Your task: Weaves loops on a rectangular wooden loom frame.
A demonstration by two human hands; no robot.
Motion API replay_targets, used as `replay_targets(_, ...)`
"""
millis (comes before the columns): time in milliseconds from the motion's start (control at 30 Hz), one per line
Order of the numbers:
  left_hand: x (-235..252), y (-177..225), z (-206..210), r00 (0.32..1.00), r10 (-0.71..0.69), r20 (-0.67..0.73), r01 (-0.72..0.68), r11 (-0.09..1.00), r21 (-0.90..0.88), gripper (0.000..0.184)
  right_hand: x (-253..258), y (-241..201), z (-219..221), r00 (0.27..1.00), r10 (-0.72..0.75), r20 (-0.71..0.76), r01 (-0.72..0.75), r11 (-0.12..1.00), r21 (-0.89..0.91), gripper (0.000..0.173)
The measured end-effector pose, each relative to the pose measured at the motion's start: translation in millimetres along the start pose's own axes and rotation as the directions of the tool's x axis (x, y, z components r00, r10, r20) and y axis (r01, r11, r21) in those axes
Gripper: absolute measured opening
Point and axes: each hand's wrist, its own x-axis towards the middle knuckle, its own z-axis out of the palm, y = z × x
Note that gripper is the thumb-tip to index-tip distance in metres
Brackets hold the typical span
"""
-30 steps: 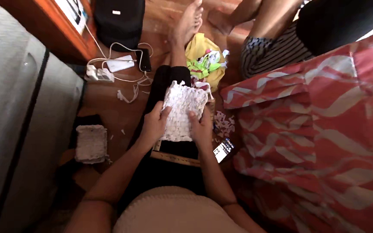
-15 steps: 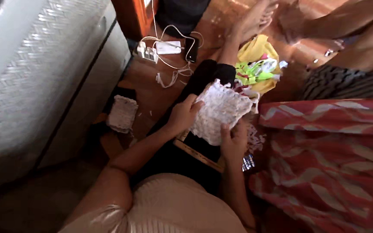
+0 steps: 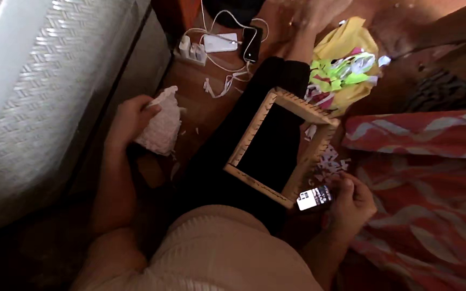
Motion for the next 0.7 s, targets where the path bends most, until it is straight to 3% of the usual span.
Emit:
replay_targets(100,-5.9,-16.0,1.4,0.999,-0.043,0.002,0.043,0.989,-0.143,0.03,-1.0,3.0,-5.1,1.0,0.018,0.003,-0.017,0.997,-0.074,0.034)
replay_targets(233,-2.0,-27.5,-2.8,0.988,-0.012,0.155,0.04,0.983,-0.179,0.029,1.0,-2.7,-5.2,0.999,0.012,0.034,-0.005,0.984,-0.177,0.035)
replay_targets(333,14.5,-27.3,-8.5,0.948,0.029,0.317,-0.023,1.0,-0.02,0.026,2.4,-1.8,-3.6,0.996,0.012,0.089,0.007,0.978,-0.208,0.036)
replay_targets(400,26.9,-20.2,-13.8,0.88,0.036,0.474,-0.118,0.983,0.144,0.023,2.2,-1.2,-2.1,0.988,0.015,0.153,0.023,0.97,-0.241,0.036)
replay_targets(500,39.3,10.3,-16.8,0.679,-0.144,0.72,-0.236,0.886,0.4,0.016,0.6,-0.1,1.7,0.971,0.042,0.235,0.03,0.956,-0.293,0.034)
replay_targets(600,56.8,38.7,-2.1,0.518,-0.329,0.79,-0.444,0.686,0.577,0.017,-1.6,-3.3,5.8,0.949,0.093,0.3,0.014,0.941,-0.338,0.034)
replay_targets(633,63.9,41.8,6.3,0.51,-0.347,0.787,-0.506,0.619,0.6,0.018,-2.1,-4.7,6.7,0.944,0.105,0.312,0.012,0.936,-0.352,0.034)
replay_targets(700,77.2,41.2,24.8,0.587,-0.33,0.74,-0.519,0.548,0.656,0.018,-2.4,-7.9,7.5,0.939,0.133,0.316,-0.001,0.922,-0.387,0.033)
